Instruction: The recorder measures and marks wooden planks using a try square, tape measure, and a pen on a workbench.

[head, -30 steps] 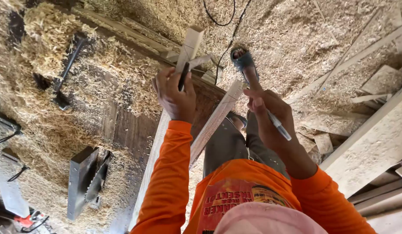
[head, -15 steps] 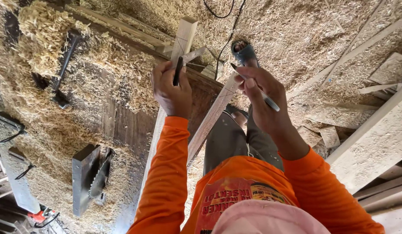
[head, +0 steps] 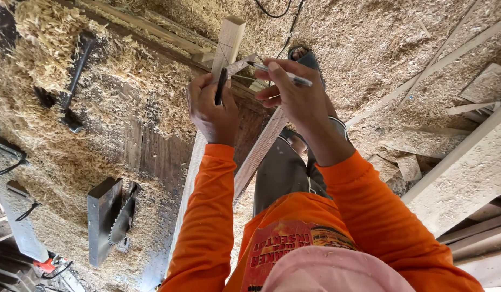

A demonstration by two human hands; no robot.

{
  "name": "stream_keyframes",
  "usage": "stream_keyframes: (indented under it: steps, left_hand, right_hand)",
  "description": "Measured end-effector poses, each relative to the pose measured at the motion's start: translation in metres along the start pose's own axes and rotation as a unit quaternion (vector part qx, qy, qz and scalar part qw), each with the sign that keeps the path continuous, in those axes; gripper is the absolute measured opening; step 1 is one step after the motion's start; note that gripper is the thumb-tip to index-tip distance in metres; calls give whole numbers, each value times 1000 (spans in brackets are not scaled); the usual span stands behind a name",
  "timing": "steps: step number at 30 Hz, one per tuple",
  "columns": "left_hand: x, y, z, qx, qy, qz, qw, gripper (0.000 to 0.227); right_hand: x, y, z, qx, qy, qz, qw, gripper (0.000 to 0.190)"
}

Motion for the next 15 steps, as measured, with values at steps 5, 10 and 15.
stream_keyframes:
  steps: [5,10,15]
  left_hand:
    - [-8,-4,-10,-2,-1,-18,1000,12]
    - [-6,-2,-9,7,-21,-27,999,15]
    - [-9,-1,-15,15,-23,-39,999,14]
  right_hand:
    - [15,-14,-23,56,-28,-16,998,54]
    - [22,-23,-34,86,-20,-28,996,54]
    - [24,-22,-35,101,-34,-19,994,50]
Point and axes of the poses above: each hand's wrist, its own y-axis away from the middle knuckle, its own x-axis out of the palm, z = x × y, the point moved 10 cm from there along -y, towards the middle knuckle, and after that the axes turned 6 degrees about -x, right-handed, at the moved point
